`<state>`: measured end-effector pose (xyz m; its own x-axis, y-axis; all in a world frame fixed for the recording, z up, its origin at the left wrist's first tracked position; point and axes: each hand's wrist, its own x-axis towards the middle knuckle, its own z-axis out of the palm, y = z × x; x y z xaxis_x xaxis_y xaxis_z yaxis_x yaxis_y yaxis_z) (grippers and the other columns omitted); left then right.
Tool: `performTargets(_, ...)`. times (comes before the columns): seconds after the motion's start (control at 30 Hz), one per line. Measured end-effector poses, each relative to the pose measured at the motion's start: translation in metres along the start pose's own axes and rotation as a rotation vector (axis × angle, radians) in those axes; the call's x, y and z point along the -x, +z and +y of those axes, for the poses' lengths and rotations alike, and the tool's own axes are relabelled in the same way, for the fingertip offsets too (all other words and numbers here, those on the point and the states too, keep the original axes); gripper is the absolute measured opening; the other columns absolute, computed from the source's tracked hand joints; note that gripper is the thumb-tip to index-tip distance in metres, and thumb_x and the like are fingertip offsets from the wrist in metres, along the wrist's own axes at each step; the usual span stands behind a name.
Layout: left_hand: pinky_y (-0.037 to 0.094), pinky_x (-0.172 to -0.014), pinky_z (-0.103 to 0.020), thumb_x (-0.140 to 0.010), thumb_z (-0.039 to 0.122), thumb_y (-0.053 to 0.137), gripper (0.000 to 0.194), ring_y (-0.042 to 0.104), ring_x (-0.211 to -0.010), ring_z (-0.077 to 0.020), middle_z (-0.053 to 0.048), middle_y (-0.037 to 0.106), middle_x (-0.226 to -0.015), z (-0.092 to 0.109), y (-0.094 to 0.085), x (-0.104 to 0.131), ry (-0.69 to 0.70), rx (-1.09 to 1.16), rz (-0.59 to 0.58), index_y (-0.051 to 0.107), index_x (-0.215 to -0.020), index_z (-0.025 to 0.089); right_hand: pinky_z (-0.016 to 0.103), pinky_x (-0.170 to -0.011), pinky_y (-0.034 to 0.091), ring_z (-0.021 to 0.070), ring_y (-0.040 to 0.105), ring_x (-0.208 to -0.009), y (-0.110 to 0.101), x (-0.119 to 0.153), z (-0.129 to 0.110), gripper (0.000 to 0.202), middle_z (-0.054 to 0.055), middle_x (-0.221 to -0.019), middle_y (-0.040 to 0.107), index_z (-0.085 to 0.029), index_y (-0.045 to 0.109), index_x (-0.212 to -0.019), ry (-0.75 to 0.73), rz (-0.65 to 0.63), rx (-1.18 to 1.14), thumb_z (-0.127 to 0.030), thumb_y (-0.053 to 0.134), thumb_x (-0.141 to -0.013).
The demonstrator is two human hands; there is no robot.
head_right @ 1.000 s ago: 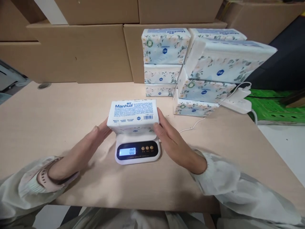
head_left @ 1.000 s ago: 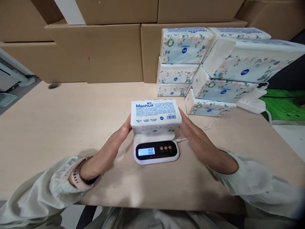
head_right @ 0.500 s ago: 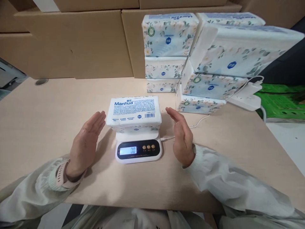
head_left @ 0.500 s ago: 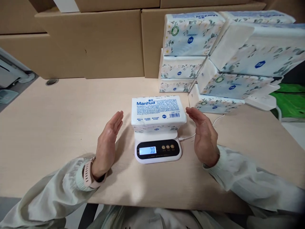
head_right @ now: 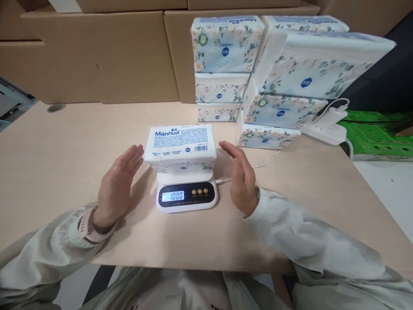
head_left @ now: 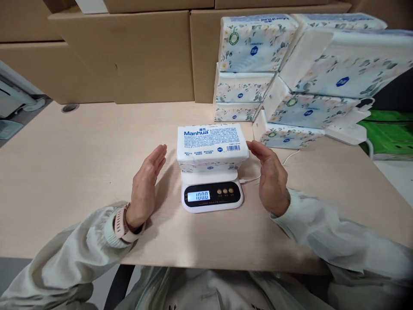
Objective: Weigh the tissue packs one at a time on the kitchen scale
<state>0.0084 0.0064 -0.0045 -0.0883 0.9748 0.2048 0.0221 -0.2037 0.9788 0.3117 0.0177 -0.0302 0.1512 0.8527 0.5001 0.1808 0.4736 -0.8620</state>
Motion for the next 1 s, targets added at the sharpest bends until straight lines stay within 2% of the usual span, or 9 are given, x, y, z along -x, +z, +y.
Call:
performTargets(0.17, 0.032, -0.139, -0.058, -0.109, 0.063, 0.047, 0.057, 0.047, -0.161, -0.0314, -0.008, 0.056, -0.166, -0.0024, -0.0016, -0.002, 0.005, -0.028, -0.007, 0.065, -0.15, 0.028, 0.051, -0.124, 0.051, 0.0297, 0.067, -0.14, 0.0, 0.0001, -0.0028, 0.041, 0.004, -0.147, 0.074, -0.037, 0.073, -0.143, -0.015, 0.004, 0.006, -0.05, 0.049, -0.111)
performTargets(0.3, 0.031, -0.139, -0.058, -0.108, 0.065, 0.049, 0.061, 0.047, -0.161, -0.0319, -0.011, 0.056, -0.166, -0.0024, -0.0012, -0.0031, 0.009, -0.021, 0.005, 0.064, -0.152, 0.024, 0.048, -0.125, 0.05, 0.0296, 0.065, -0.142, -0.0002, 0.0006, -0.0024, 0.042, 0.004, -0.148, 0.073, -0.038, 0.071, -0.144, -0.038, -0.002, 0.007, -0.05, 0.049, -0.111)
performTargets(0.5, 0.032, -0.139, -0.058, -0.107, 0.065, 0.05, 0.061, 0.048, -0.161, -0.0317, -0.01, 0.056, -0.166, -0.0018, -0.0006, -0.0034, 0.014, -0.026, 0.014, 0.064, -0.151, 0.026, 0.058, -0.124, 0.051, 0.0319, 0.068, -0.139, -0.0001, -0.0002, -0.0007, 0.049, 0.007, -0.145, 0.075, -0.031, 0.07, -0.143, -0.063, 0.02, 0.08, -0.057, 0.044, -0.111)
performTargets(0.63, 0.033, -0.138, -0.058, -0.107, 0.065, 0.051, 0.06, 0.049, -0.16, -0.0303, -0.009, 0.057, -0.165, -0.0022, -0.0003, -0.0029, 0.018, 0.0, 0.016, 0.065, -0.15, 0.026, 0.055, -0.125, 0.05, 0.0319, 0.067, -0.14, 0.0002, -0.0007, -0.0022, 0.046, 0.007, -0.146, 0.074, -0.035, 0.071, -0.142, -0.056, 0.012, 0.083, -0.057, 0.046, -0.11)
performTargets(0.83, 0.033, -0.138, -0.058, -0.106, 0.066, 0.052, 0.06, 0.049, -0.16, -0.0315, -0.01, 0.057, -0.165, -0.002, -0.0003, -0.0026, 0.021, 0.009, 0.006, 0.066, -0.149, 0.026, 0.056, -0.123, 0.052, 0.0304, 0.068, -0.138, 0.0012, -0.0009, -0.0022, 0.05, 0.009, -0.144, 0.075, -0.028, 0.071, -0.142, -0.056, 0.02, 0.088, -0.057, 0.044, -0.111)
performTargets(1.0, 0.033, -0.138, -0.057, -0.108, 0.063, 0.05, 0.059, 0.047, -0.161, -0.031, -0.009, 0.055, -0.167, -0.0019, -0.0012, -0.0023, 0.02, -0.008, -0.016, 0.064, -0.151, 0.027, 0.055, -0.124, 0.051, 0.0331, 0.067, -0.14, -0.0005, 0.0002, -0.0029, 0.044, 0.007, -0.147, 0.074, -0.036, 0.072, -0.142, -0.06, -0.005, 0.047, -0.055, 0.048, -0.11)
